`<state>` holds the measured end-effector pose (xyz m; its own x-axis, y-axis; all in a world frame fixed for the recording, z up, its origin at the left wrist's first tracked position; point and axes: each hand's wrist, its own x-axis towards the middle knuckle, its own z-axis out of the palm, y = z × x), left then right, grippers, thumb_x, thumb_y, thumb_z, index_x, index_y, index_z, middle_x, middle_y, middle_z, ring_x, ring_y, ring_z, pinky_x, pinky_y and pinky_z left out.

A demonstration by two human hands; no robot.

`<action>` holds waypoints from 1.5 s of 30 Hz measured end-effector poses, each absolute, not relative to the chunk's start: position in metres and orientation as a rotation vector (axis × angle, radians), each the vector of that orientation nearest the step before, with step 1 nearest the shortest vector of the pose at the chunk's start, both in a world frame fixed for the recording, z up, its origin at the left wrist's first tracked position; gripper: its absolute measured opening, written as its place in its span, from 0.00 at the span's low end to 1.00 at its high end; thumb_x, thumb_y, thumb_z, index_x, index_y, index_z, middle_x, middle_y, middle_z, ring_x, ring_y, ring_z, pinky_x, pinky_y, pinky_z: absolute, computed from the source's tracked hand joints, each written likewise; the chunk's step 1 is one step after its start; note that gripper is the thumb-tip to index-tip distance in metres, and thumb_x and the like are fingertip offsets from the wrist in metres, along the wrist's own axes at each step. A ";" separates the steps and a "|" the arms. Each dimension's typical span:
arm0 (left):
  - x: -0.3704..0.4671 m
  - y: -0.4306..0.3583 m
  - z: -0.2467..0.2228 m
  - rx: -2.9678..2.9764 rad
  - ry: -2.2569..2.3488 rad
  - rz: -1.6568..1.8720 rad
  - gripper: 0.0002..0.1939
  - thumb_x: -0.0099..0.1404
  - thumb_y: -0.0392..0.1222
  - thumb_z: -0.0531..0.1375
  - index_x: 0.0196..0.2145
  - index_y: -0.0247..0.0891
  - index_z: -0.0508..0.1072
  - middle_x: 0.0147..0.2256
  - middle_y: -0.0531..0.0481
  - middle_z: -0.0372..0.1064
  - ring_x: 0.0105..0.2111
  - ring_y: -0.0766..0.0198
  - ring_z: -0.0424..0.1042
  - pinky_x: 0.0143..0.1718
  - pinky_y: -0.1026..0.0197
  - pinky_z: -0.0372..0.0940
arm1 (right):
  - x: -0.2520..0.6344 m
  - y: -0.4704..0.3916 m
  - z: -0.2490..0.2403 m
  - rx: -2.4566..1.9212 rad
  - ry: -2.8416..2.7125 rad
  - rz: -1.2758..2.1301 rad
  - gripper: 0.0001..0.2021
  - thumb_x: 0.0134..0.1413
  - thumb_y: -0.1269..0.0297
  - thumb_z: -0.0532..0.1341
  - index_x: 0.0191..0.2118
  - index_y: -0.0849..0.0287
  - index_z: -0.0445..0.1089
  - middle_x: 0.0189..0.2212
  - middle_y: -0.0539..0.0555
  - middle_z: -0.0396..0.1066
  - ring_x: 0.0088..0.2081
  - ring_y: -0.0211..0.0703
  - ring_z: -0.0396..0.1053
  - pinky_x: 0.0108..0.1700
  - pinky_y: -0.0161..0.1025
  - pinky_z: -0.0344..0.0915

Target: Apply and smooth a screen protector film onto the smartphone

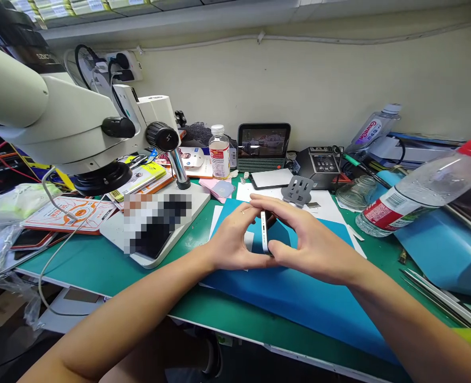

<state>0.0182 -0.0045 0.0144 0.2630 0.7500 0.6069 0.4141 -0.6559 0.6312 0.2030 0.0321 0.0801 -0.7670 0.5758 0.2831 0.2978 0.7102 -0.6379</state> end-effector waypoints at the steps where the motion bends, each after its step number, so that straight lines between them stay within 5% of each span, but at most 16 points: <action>1: 0.018 -0.004 0.014 2.196 1.064 1.350 0.33 0.54 0.54 0.70 0.53 0.39 0.67 0.50 0.42 0.70 0.52 0.47 0.69 0.55 0.46 0.67 | 0.203 0.032 0.080 -0.670 -2.451 0.799 0.34 0.47 0.66 0.60 0.64 0.56 0.65 0.67 0.57 0.62 0.67 0.60 0.61 0.67 0.59 0.59; 21: 0.017 0.000 0.013 2.303 0.956 1.441 0.32 0.56 0.52 0.69 0.54 0.37 0.66 0.45 0.43 0.71 0.46 0.51 0.70 0.47 0.51 0.68 | 0.206 0.029 0.085 -0.725 -2.516 0.735 0.37 0.49 0.65 0.59 0.68 0.66 0.61 0.69 0.61 0.57 0.69 0.59 0.57 0.69 0.57 0.55; 45: 0.017 -0.001 0.014 2.292 1.030 1.418 0.29 0.53 0.56 0.69 0.47 0.37 0.69 0.41 0.45 0.70 0.42 0.53 0.69 0.43 0.52 0.68 | 0.208 0.026 0.088 -0.735 -2.509 0.818 0.39 0.49 0.65 0.58 0.69 0.67 0.59 0.71 0.60 0.51 0.71 0.59 0.51 0.71 0.56 0.50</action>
<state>0.0173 -0.0011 0.0141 0.2741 0.6828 0.6772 0.4332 -0.7164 0.5470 0.2082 0.0265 0.0880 -0.7820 0.5888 0.2045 0.3552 0.6905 -0.6301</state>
